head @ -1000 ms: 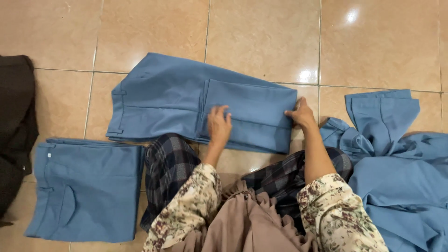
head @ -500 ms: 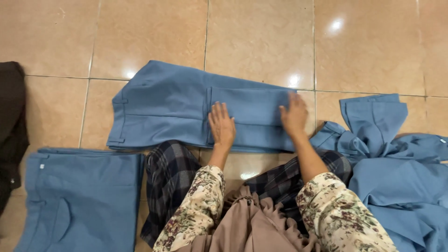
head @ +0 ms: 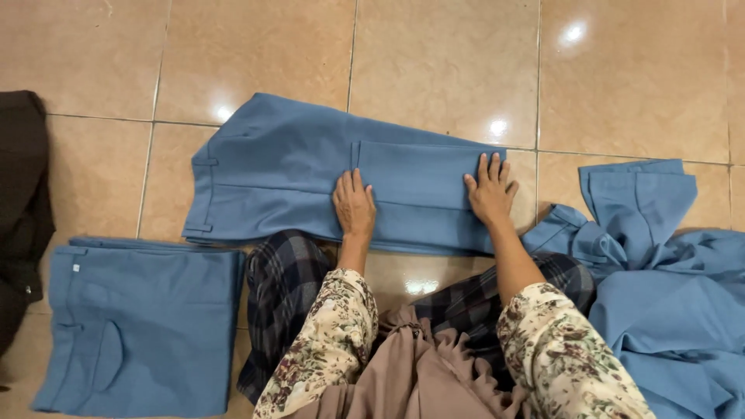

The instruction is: The person is sitting on the floor and folding blue trousers from a large pile into neat stacks.

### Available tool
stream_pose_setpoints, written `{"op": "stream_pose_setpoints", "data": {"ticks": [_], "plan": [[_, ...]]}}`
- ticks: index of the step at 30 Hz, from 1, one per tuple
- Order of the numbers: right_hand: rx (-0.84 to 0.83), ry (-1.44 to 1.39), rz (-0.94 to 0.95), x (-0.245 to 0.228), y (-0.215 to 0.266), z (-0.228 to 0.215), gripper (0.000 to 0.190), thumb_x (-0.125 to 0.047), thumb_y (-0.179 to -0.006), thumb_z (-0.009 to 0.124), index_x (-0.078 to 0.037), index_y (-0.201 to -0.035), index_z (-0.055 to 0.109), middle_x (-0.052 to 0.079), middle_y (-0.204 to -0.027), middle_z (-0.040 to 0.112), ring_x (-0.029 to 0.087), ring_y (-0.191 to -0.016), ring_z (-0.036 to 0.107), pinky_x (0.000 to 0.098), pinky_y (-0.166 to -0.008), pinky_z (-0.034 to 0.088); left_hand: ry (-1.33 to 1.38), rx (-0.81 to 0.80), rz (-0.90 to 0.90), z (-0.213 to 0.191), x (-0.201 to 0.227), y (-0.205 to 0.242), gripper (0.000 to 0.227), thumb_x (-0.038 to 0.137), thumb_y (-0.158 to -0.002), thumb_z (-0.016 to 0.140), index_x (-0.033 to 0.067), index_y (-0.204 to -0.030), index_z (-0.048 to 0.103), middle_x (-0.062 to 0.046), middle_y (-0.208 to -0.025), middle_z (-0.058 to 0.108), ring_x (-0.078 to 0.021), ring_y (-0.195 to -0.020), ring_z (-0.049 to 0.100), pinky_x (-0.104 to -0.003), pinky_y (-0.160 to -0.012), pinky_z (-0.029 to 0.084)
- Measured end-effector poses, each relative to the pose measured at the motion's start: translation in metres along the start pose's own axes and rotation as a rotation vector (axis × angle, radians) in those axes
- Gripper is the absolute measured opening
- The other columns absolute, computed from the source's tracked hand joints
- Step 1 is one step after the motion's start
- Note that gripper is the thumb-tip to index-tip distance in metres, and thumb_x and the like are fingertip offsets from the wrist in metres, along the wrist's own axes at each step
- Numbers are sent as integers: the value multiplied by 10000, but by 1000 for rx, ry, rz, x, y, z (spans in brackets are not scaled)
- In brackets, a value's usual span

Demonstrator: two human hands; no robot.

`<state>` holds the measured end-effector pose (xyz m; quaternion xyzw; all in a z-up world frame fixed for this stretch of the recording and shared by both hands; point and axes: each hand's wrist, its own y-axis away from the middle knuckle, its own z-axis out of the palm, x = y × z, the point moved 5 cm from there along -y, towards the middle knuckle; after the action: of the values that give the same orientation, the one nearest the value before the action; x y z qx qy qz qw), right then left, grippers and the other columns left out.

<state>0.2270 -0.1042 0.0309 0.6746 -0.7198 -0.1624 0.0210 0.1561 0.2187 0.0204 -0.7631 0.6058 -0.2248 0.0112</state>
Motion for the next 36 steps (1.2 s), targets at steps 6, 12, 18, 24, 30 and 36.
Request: {"op": "stream_pose_setpoints", "data": {"ticks": [6,12,18,24,30,36], "plan": [[10,19,10,-1,0,4,670,-573,-1094,315,-250,-1668,190,86,-1735,110,355,-1580,69,730,-1152,165,63,-114,-381,23,-21,-8,328,453,-859,748,214,-1064,660,-1,-1046,560,-261,-991,600,-455,-818,480],[15,3,15,-5,3,-2,671,-563,-1089,349,-237,-1662,225,95,-1732,128,360,-1577,78,728,-1136,168,55,-205,-527,68,-45,-5,265,510,-843,748,267,-933,690,11,-967,665,-264,-930,701,-501,-804,512],[-13,-24,-32,-20,9,-7,669,-529,-1095,356,-191,-1659,232,133,-1725,140,383,-1575,67,731,-1142,150,151,-213,-586,21,-34,4,221,387,-910,705,181,-989,710,-83,-852,741,-336,-842,764,-483,-744,568],[131,57,-101,-35,21,-18,632,-468,-1086,435,-173,-1634,328,158,-1703,240,417,-1556,164,757,-1125,196,-50,-111,-429,-37,5,-14,496,311,-863,780,153,-1271,545,-107,-1105,609,-334,-1020,652,-483,-842,498],[339,162,-576,-116,51,11,553,-387,-1068,460,-292,-1607,377,42,-1709,265,301,-1575,191,673,-1177,192,52,-180,254,-2,83,10,600,285,-984,601,157,-1544,429,-186,-1623,362,-385,-1512,313,-566,-1206,256],[280,148,-340,-43,10,27,547,-497,-1121,346,-319,-1637,313,51,-1714,238,318,-1567,190,693,-1151,189,-135,-338,61,-9,40,3,580,558,-1067,355,319,-1595,375,-39,-1701,275,-311,-1570,204,-598,-1229,74]]}}
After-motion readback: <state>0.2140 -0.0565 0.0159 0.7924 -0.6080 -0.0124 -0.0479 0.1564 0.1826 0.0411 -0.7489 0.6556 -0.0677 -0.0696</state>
